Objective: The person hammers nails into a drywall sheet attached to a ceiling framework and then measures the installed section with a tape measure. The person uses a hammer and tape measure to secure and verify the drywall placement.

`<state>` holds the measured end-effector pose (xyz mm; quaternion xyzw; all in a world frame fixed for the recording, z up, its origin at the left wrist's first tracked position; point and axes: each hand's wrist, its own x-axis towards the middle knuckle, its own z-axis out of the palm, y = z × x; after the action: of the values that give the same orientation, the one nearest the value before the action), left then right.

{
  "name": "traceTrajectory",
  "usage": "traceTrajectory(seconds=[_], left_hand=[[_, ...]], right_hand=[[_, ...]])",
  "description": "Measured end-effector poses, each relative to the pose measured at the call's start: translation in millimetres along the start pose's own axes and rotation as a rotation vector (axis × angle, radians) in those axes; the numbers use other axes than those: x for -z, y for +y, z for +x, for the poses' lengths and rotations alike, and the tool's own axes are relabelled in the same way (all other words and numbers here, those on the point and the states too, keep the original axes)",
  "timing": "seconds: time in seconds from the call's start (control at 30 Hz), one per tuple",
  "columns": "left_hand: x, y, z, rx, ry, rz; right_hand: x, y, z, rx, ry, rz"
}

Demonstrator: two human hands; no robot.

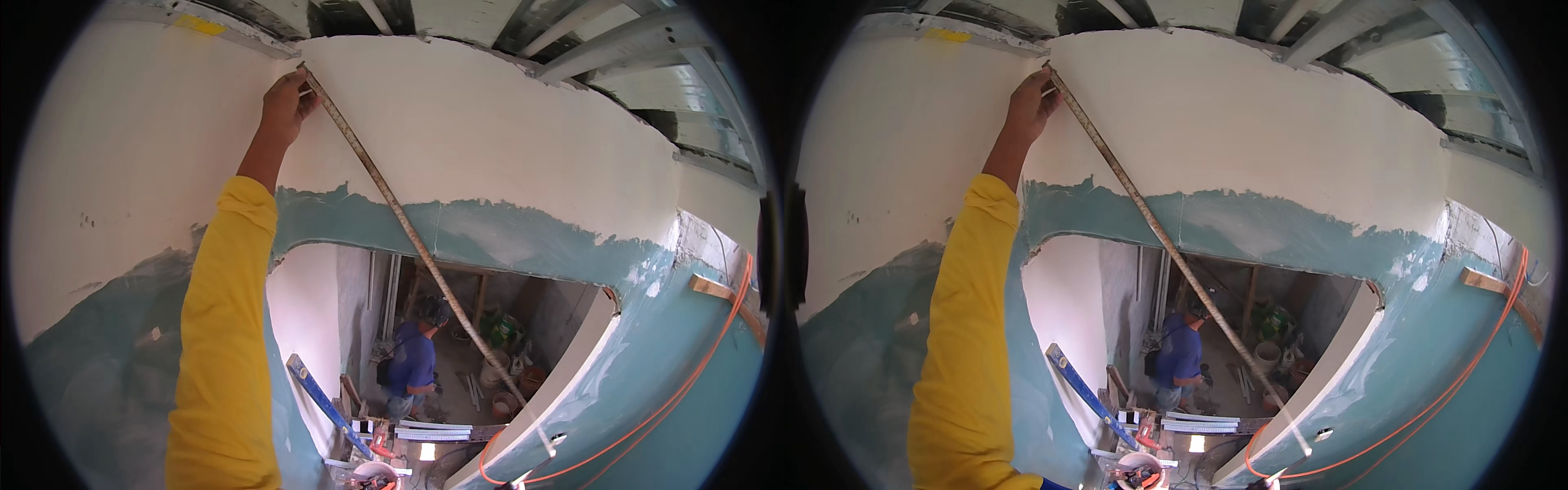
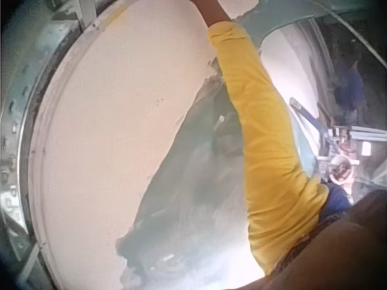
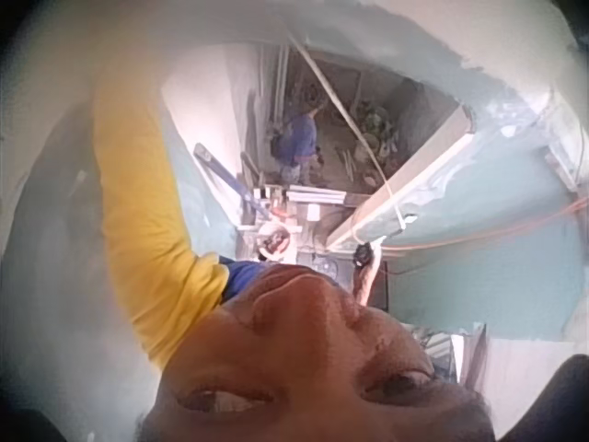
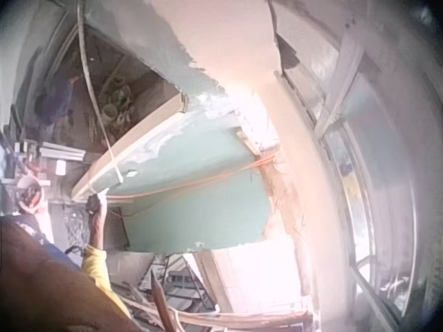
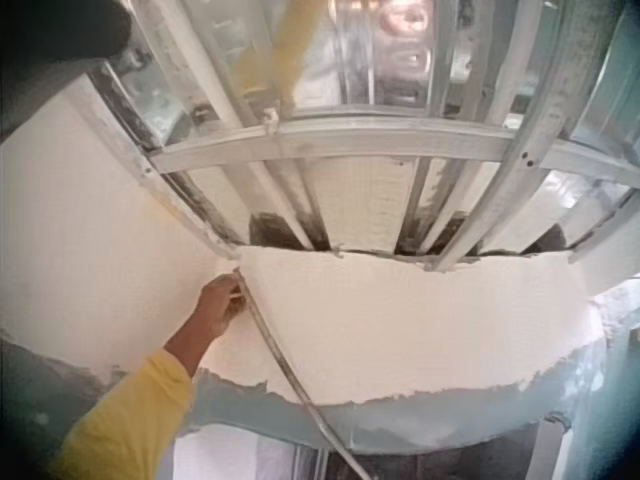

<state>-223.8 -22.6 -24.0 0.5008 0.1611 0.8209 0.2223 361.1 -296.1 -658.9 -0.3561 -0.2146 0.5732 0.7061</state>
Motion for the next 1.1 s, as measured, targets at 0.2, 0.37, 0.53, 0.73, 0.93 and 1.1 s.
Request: traceTrajectory(seconds=[0.2,0.37,0.53,0.73,0.93,1.1], left_hand=[[36,14,30,0.002,0.107,-0.123],[27,-4,46,0.031,0.155,-0.238],[75,-14,118,-0.005,-0.07,-0.438],[114,-49,178,-0.009,-0.19,-0.29],[112,-62,185,0.044,-0.096,-0.372],[122,-60,202,0.007,-0.06,-0.301]], right_hand=[[-40,-89,57,0.127,0.188,0.034],[-94,-136,58,0.115,0.2,-0.021],[-140,-164,91,0.242,0.162,-0.165],[-192,-267,137,0.366,0.092,-0.376],[-247,-372,184,0.413,0.162,-0.498],[-271,-434,209,0.453,0.165,-0.464]])
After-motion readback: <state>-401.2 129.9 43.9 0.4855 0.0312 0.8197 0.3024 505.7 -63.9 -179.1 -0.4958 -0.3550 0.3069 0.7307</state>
